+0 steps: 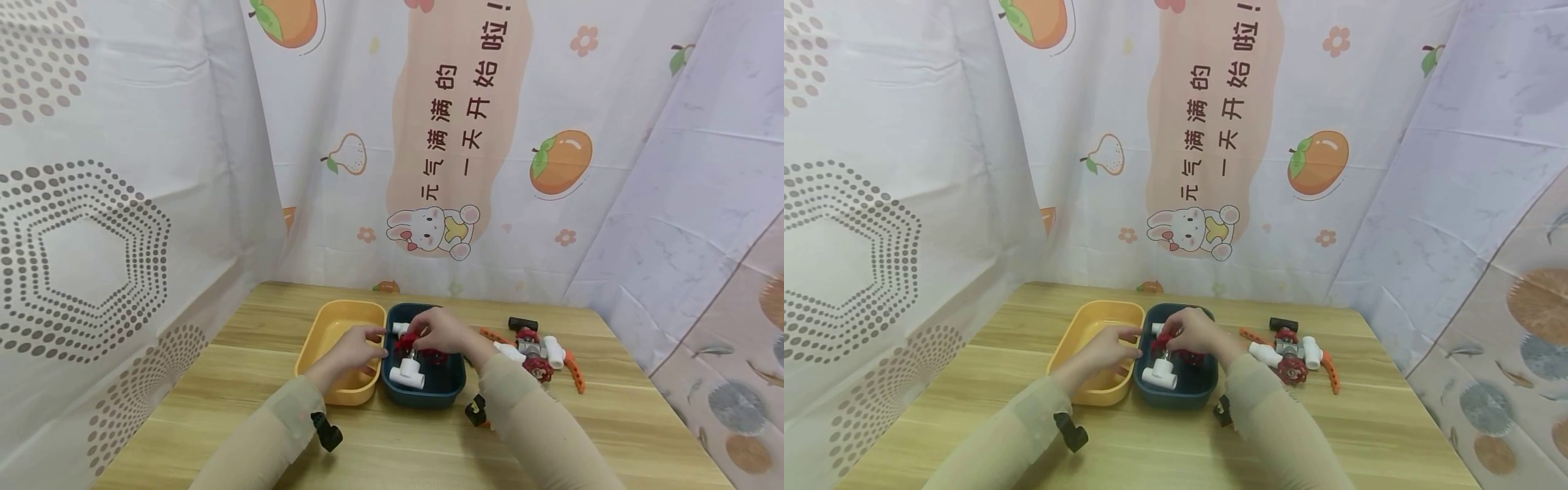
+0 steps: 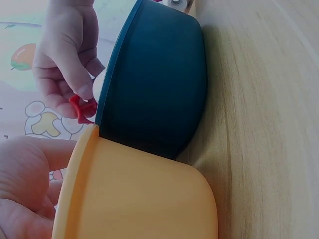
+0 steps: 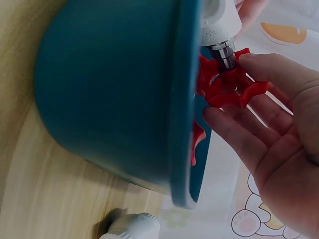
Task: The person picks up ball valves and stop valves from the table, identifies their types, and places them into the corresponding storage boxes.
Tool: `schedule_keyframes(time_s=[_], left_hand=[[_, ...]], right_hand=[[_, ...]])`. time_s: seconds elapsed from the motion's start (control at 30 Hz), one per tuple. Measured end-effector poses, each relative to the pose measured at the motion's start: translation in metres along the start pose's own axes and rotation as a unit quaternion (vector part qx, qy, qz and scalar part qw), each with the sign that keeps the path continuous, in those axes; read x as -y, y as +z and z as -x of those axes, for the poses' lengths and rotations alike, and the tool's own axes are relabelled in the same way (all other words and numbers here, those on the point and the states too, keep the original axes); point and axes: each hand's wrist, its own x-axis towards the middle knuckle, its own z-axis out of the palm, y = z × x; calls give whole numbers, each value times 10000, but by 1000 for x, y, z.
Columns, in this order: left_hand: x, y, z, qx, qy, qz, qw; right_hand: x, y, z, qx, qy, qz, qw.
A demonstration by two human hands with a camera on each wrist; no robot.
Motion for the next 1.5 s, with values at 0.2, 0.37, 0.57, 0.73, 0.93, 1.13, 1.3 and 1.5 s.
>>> schedule_keyframes(time_s=[0.2, 0.37, 0.57, 0.73, 0.93, 1.13, 1.3, 1.5], left_hand=[[0, 0, 0, 0, -17, -7, 10000], [0, 0, 0, -7, -6, -56, 10000], [-1, 0, 1, 11, 37, -19, 10000], [-2, 0, 1, -5, 27, -47, 10000], [-2, 0, 1, -22, 9, -46, 10000], [-2, 1, 2, -38, -10, -69, 10000], [-3, 1, 2, -31, -34, -118, 9999], [-3, 1, 2, -54, -20, -99, 9999]], right_hand=[[3, 4, -1, 90, -31, 169, 9998], [5, 9, -2, 194, -106, 182, 9996], [6, 9, -1, 142, -54, 164, 9997], [5, 4, 1, 34, 58, 80, 9999], [2, 3, 2, -8, 89, 84, 9999], [1, 2, 3, 22, 96, 51, 9999], [0, 0, 3, 47, 95, -18, 9999], [0, -3, 6, 24, 84, -21, 10000]])
